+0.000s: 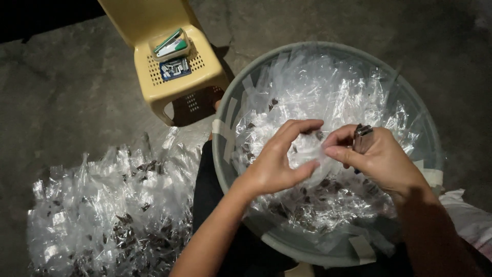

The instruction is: Manually filling small plastic bags with food items and sealing them using a handheld lighter as a heat sealer.

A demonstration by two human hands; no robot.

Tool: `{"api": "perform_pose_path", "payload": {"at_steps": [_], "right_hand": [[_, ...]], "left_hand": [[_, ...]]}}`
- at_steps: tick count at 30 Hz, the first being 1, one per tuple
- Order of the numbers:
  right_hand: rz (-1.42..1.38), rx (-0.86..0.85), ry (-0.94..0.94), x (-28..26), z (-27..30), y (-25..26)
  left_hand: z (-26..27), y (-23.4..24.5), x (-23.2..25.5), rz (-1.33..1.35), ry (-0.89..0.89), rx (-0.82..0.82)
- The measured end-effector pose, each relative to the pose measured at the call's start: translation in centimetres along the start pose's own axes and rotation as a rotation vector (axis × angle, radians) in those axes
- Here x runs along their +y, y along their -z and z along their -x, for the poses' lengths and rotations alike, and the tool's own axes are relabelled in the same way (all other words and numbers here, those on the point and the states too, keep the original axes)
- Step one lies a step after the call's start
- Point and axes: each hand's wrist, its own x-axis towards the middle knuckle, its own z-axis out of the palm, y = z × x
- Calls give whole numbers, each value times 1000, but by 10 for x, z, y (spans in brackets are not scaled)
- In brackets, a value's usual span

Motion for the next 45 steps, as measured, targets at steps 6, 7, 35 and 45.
{"api": "perform_pose_path", "payload": {"at_steps": [6, 7, 35, 45], "right_hand": [[-40, 143, -45, -15, 1, -15], [-40, 141, -46, 1, -5, -12], [-508, 657, -111, 103, -81, -32], [72, 509, -321, 179, -55, 36]], "left_hand": [[13, -48, -57, 337, 264, -318], [17, -54, -62, 338, 266, -317], [118, -14, -93, 285, 566, -205], [265, 146, -236, -391, 1241, 995]]}}
